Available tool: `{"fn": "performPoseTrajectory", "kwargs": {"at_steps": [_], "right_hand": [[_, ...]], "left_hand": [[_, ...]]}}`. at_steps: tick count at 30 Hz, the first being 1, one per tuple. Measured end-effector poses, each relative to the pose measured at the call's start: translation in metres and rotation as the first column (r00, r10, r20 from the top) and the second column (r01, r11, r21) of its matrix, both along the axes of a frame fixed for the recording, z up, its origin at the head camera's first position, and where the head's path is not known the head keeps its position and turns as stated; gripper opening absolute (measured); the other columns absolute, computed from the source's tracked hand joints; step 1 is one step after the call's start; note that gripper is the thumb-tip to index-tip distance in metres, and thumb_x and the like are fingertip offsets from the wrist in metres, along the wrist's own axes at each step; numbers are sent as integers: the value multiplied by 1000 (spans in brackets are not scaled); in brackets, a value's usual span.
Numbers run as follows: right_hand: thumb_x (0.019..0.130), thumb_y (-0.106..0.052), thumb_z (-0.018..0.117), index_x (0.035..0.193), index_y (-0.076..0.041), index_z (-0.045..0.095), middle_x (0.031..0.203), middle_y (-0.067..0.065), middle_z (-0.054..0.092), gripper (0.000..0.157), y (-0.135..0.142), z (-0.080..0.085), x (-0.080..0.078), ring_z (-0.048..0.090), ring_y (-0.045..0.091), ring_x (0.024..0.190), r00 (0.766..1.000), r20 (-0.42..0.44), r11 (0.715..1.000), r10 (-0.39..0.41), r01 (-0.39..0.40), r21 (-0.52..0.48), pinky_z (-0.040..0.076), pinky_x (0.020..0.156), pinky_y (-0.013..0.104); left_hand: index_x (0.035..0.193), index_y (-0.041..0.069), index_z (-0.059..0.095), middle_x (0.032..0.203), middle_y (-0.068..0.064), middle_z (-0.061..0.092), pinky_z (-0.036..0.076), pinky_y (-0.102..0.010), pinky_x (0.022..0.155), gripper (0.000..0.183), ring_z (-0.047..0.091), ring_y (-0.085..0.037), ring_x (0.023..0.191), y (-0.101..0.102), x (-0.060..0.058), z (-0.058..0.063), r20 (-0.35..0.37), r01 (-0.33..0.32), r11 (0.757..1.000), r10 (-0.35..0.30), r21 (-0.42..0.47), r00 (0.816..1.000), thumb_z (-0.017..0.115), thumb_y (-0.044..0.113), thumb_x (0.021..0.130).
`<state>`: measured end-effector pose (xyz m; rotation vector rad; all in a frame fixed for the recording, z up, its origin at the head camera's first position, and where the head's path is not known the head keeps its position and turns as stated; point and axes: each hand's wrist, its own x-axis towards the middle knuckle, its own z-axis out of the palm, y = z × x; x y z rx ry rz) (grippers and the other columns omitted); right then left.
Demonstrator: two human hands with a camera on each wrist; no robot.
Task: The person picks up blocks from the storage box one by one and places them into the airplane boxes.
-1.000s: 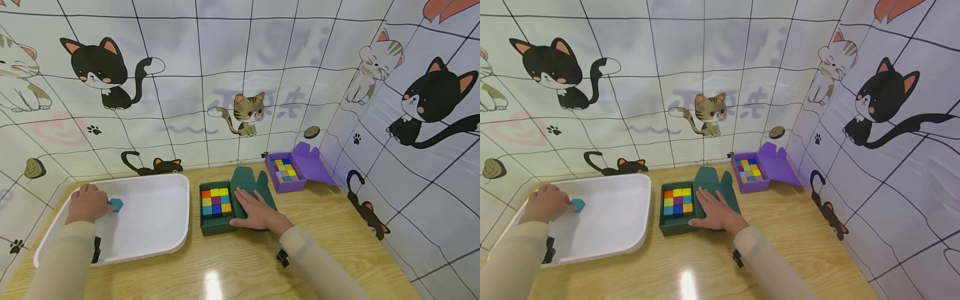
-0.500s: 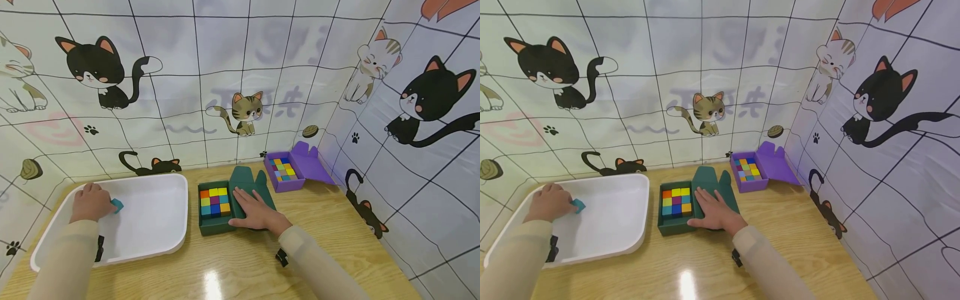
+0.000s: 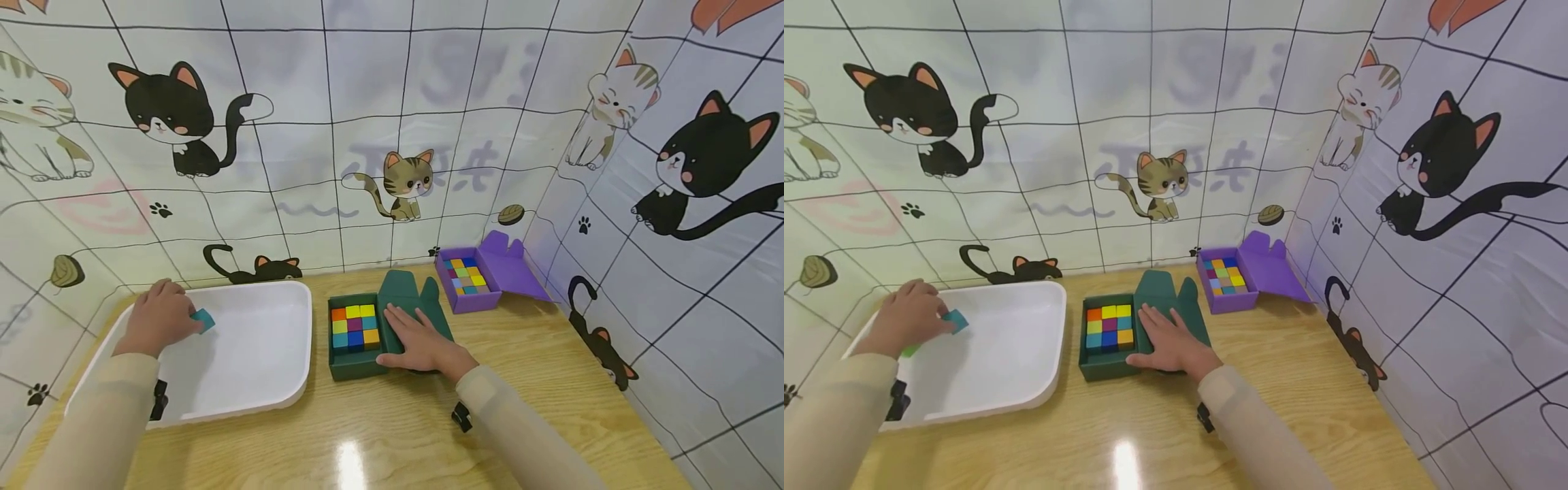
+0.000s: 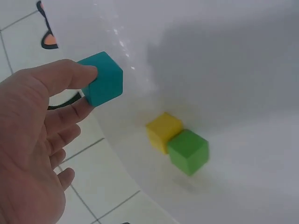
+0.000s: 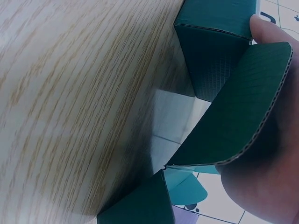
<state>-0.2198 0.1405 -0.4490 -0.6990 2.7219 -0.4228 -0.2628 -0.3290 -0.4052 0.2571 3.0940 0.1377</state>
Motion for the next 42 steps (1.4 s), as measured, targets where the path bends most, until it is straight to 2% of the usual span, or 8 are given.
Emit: {"fn": "performPoseTrajectory", "kwargs": {"at_steps": [5, 14, 17, 22, 27, 31, 38, 42], "right_hand": [[91, -64, 50, 158, -13, 8, 166, 3, 6, 94, 1, 1, 0, 9, 22, 154, 1000, 7, 1000, -4, 4, -5, 0, 123, 56], [90, -66, 48, 158, -14, 6, 166, 2, 3, 95, 1, -2, -1, 6, 21, 154, 1000, 15, 1000, -6, 6, 7, -2, 123, 56], [90, -67, 48, 158, -14, 6, 166, 2, 4, 95, 1, -2, -1, 7, 22, 154, 1000, 14, 1000, -6, 6, 2, -1, 123, 56], [90, -67, 48, 158, -15, 6, 166, 2, 4, 96, 1, -3, -2, 8, 22, 154, 1000, 8, 1000, -8, 8, 7, -1, 123, 56], [90, -68, 47, 158, -15, 5, 166, 1, 3, 96, 0, -3, -3, 7, 21, 154, 1000, 10, 1000, -3, 3, 9, -2, 123, 56], [90, -69, 47, 158, -16, 5, 166, 0, 3, 96, 0, -3, -3, 6, 20, 154, 1000, 13, 1000, -5, 5, 10, -2, 123, 55], [90, -68, 48, 158, -16, 6, 166, 0, 3, 95, 0, -1, -2, 6, 19, 154, 999, 27, 1000, -17, 17, 4, -3, 123, 54], [90, -67, 48, 158, -16, 6, 166, 0, 3, 94, 0, -1, -2, 6, 20, 154, 1000, 29, 1000, -13, 13, 0, -2, 123, 55]], "left_hand": [[91, 3, 74, 127, -31, 47, 24, -72, 105, 30, 23, -54, 132, 22, 4, 13, -55, 52, 999, -53, -16, 997, 68, 29, 79], [90, 10, 74, 134, -23, 50, 22, -68, 113, 24, 22, -47, 141, 82, 14, 26, -127, 157, 987, -160, -38, 979, 74, 29, 77], [90, 12, 74, 136, -20, 50, 22, -66, 114, 21, 21, -44, 143, 103, 17, 31, -145, 218, 976, -219, -23, 965, 74, 29, 77], [89, 15, 73, 133, -14, 53, 25, -62, 115, 21, 23, -39, 145, 137, 22, 34, -191, 343, 939, -333, 18, 923, 77, 31, 76], [90, 16, 73, 133, -11, 54, 25, -58, 117, 24, 25, -36, 146, 168, 29, 36, -201, 420, 908, -408, 17, 891, 79, 35, 76], [91, 16, 74, 133, -10, 54, 26, -58, 117, 25, 27, -35, 145, 190, 32, 32, -176, 451, 892, -443, 5, 879, 79, 36, 76], [92, 16, 76, 132, -9, 55, 29, -55, 117, 25, 29, -35, 145, 211, 29, 9, -83, 497, 868, -495, -4, 865, 78, 36, 78], [92, 16, 77, 131, -9, 56, 28, -55, 117, 24, 29, -34, 145, 217, 27, 0, -29, 508, 861, -508, 10, 861, 78, 35, 77]]}}
